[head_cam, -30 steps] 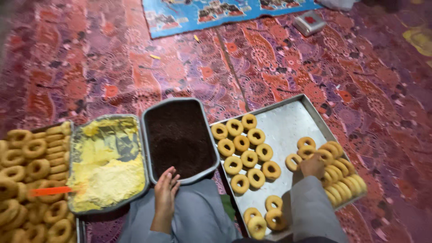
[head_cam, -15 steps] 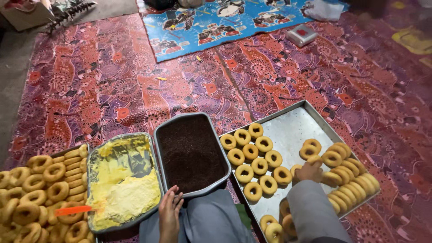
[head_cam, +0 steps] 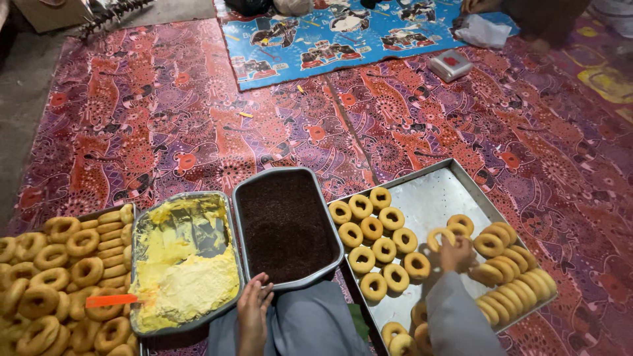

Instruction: The person sits on the floor and repeatedly picks up ring-shaped donuts, splits them open, fills the center with a yellow paste, and then rolls the filled donut in a dark granular topping before placing it on a tray.

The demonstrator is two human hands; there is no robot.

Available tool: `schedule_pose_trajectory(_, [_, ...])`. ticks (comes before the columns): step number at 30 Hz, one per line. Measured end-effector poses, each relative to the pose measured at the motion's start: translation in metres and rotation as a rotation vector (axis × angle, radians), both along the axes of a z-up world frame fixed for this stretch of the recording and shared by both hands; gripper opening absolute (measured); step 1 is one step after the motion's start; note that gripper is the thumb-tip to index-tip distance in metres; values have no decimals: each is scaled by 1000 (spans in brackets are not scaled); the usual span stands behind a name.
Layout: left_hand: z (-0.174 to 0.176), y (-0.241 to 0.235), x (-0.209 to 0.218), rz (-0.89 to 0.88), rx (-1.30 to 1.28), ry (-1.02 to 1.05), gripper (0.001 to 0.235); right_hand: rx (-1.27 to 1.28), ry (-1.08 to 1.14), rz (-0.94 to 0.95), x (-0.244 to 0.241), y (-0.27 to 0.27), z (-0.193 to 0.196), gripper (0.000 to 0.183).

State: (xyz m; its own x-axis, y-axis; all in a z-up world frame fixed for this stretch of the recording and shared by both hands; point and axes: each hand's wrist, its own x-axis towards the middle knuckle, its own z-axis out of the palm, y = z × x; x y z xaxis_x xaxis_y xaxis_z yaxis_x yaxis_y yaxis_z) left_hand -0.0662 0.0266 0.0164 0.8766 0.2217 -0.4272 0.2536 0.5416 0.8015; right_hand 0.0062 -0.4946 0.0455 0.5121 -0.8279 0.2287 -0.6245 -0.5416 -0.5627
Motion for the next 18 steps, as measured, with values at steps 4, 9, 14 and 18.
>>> schedule_pose_trajectory(4, [26, -30, -7, -152, -33, -13, 48, 692, -715, 300, 10, 86, 1, 45])
schedule_pose_trajectory(9, [41, -63, -13, -359, -385, 91, 61, 304, -399, 1109, -40, 268, 9, 51])
schedule_pose_trajectory(14, [32, -17, -1, -48, -372, -210, 59, 1230, -484, 1052, -66, 383, 44, 47])
schedule_pose_trajectory(18, [47, 44, -30, 10, -727, -293, 65, 2236, -422, 897, -53, 407, 80, 42])
